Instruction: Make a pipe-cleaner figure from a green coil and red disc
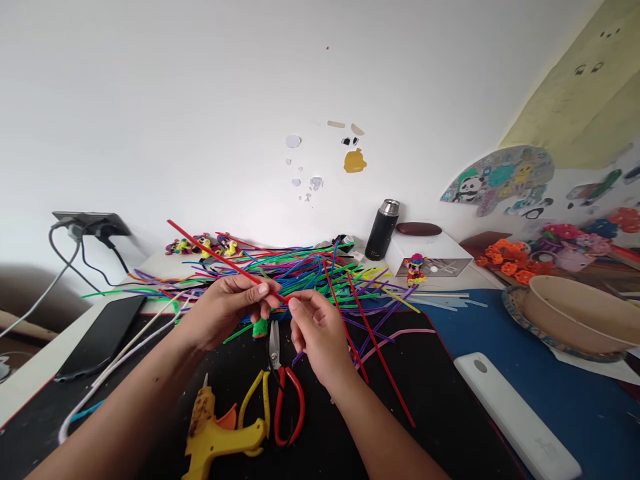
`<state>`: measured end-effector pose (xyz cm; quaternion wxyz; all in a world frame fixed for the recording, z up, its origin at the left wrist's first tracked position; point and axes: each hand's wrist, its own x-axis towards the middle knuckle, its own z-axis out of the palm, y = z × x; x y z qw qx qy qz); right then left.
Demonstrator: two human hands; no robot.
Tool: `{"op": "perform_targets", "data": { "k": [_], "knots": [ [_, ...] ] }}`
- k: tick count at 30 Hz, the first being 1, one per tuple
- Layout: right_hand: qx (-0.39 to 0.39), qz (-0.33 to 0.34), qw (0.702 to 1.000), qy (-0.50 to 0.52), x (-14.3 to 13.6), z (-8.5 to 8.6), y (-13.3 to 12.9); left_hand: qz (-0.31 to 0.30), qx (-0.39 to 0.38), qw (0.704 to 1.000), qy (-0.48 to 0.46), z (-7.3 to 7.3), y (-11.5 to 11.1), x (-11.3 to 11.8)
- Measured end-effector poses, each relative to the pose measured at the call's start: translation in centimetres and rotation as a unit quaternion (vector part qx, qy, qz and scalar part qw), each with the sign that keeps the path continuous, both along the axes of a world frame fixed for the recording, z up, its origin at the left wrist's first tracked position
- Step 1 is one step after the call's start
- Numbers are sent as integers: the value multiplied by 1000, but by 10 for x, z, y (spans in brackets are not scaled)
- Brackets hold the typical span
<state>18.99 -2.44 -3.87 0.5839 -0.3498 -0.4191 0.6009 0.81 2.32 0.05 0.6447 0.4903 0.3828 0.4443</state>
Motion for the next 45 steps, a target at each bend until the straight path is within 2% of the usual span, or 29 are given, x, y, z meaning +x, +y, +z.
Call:
{"op": "perform_targets", "data": {
  "k": [14,23,30,34,37,45],
  "knots": [
    [5,0,1000,-2,-2,-4,1,1,-9,1000,-2,-1,-2,1],
    [13,-3,999,-51,-2,-4,0,-11,11,1000,24,-2,0,0],
    [40,29,990,-133,-1,-6,-4,-50,53,995,73,-1,-1,-4],
    [67,49,978,-194,-1,-8,-5,-105,104,977,153,4,-2,-9],
    [89,44,970,-221,-2,-12,-4,-133,109,971,169,6,-2,-10],
    [48,53,991,-114,-2,-11,-4,-41,58,995,65,2,1,-7]
  ]
}}
